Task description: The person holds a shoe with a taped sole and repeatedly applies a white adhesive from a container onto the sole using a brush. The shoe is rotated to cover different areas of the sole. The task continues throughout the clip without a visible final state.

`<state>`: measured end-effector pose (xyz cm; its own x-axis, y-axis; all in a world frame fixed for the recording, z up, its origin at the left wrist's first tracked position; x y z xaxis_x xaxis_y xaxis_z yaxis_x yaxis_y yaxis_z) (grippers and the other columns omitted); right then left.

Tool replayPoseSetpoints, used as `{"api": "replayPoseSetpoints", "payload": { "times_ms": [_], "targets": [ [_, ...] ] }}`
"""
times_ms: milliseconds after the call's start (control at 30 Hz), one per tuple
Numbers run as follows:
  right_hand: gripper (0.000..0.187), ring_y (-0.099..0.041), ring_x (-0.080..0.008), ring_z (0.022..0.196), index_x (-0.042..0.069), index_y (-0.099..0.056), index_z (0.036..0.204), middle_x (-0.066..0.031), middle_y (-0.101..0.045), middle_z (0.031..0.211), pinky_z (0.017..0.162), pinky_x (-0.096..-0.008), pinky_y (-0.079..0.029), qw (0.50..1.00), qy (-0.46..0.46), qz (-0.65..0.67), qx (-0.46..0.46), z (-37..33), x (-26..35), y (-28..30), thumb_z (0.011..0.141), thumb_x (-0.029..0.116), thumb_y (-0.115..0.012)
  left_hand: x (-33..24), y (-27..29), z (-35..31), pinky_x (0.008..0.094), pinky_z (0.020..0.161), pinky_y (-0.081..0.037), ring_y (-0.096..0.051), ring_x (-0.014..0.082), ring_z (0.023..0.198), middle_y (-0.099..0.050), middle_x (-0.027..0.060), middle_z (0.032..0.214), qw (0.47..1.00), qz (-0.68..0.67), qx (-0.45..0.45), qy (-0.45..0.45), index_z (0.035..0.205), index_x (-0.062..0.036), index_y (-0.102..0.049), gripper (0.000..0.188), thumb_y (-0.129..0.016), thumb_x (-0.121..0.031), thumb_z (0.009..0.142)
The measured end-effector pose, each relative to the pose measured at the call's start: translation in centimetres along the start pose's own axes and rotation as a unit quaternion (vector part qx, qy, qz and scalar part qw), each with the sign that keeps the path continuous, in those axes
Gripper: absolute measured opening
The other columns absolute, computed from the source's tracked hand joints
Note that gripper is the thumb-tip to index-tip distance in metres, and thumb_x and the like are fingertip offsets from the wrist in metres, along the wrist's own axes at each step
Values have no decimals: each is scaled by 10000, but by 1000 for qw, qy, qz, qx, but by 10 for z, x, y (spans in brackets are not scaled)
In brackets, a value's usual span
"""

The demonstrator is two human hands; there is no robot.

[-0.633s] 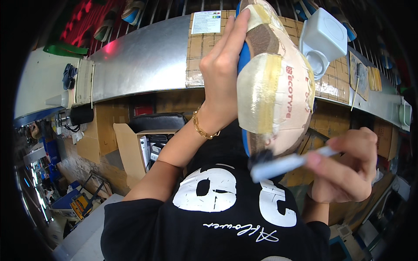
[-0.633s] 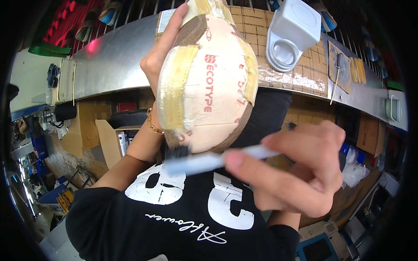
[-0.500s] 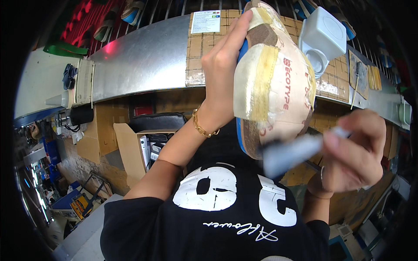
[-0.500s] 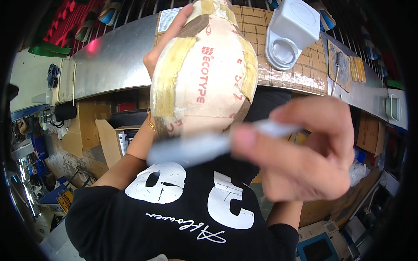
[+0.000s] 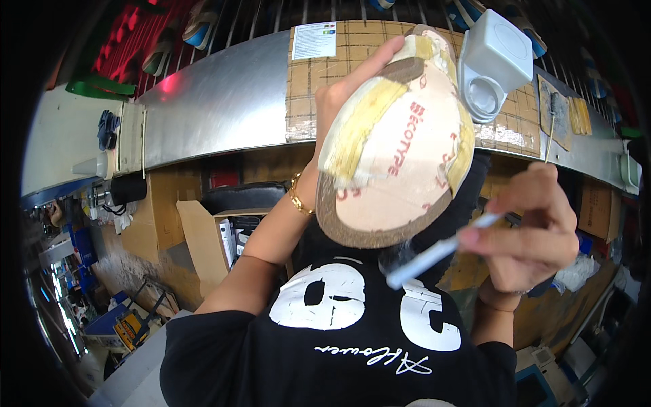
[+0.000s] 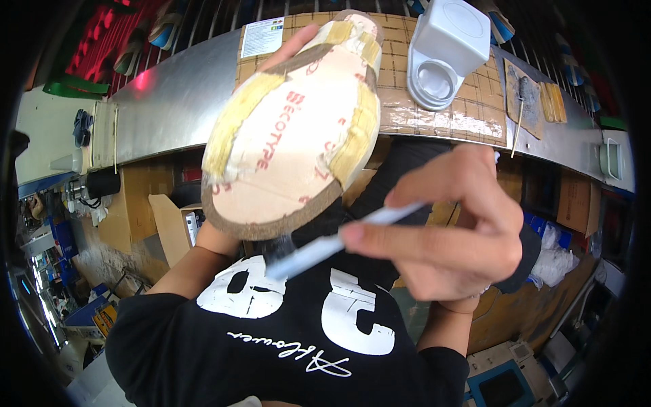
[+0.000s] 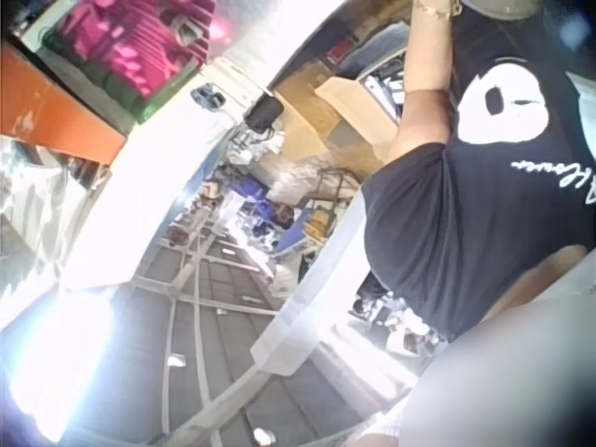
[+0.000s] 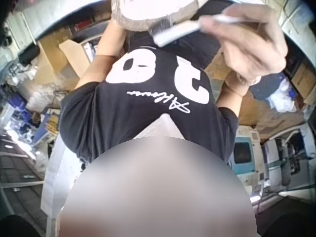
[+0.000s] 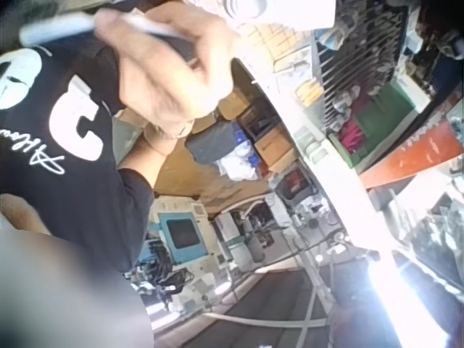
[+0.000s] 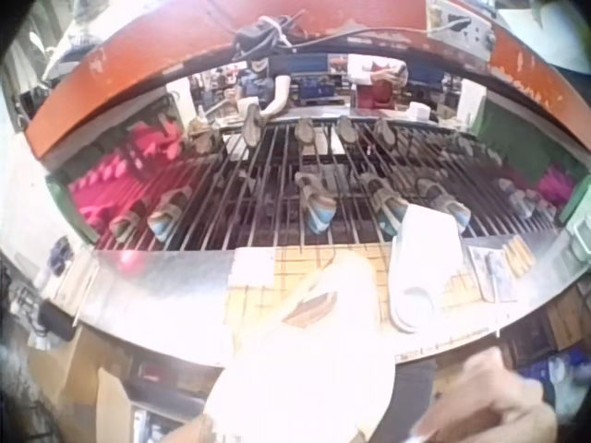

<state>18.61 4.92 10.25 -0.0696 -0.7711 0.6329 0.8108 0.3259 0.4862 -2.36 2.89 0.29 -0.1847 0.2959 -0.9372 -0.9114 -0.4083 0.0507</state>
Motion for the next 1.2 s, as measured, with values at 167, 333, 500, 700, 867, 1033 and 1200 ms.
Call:
{"api": "replayPoseSetpoints", "payload": {
  "times_ms": [167,333,500,700,867,1033,1200],
  "targets": [
    [198,-547,-188,761,142,-801,729,-65,-586,806,660,-297,-377,997,-77,30,8,-1,-11,5,534,104,-792,5,2,6,264,649,-597,-747,132,770,-756,128,1108,1000,-21,16,3,1410,-89,-596,643,-799,-174,806],
    [208,-549,-180,728,137,-804,726,-61,-574,775,653,-285,-378,994,-99,38,-34,-5,-15,10,521,109,-813,9,2,6,268,683,-620,-751,141,809,-727,109,1207,1000,-8,11,-8,1410,-127,-601,615,-788,-232,833],
    [260,-559,-173,731,126,-825,790,-73,-597,793,630,-270,-386,992,-95,78,2,-6,-23,13,535,80,-808,12,3,3,309,797,-625,-743,178,974,-697,111,1270,997,-9,14,72,1411,-144,-601,596,-780,-246,852],
    [228,-593,-101,732,87,-827,877,-53,-654,873,621,-242,-466,975,-84,194,63,-20,-51,25,662,13,-841,16,12,-10,341,975,-559,-640,208,1188,-604,140,1373,997,-37,41,51,1446,-61,-494,669,-789,-195,860],
    [129,-591,-107,816,9,-787,988,-44,-653,865,730,-237,-465,963,-238,-61,-113,-33,-119,64,869,10,-739,33,26,-10,442,1148,-423,-536,280,1320,-519,131,1474,923,-323,-33,209,1518,-70,-389,943,-897,-226,739],
    [123,-601,-208,722,84,-802,957,-78,-638,808,659,-328,-431,951,-184,-234,-89,-33,-163,49,842,123,-782,29,3,8,559,751,-596,-676,407,941,-475,306,1425,797,-556,101,214,1559,-27,-228,1211,-413,-931,775],
    [148,-529,-140,625,59,-768,971,-37,-634,786,545,-302,-312,928,-96,-360,-6,-26,-170,34,917,189,-721,36,-16,9,522,753,-483,-630,359,816,-613,200,997,724,-594,107,334,1550,-47,-256,1137,-337,-919,825]
  ]
}}
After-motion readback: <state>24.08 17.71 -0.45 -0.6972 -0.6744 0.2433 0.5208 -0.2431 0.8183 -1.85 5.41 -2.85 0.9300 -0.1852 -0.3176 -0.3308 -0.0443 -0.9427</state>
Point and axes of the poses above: each hand's wrist, its own z-axis towards the middle knuckle, its own y-axis out of the back of the hand, x = y × z, the point moved 4 cm from there along z, towards the middle knuckle
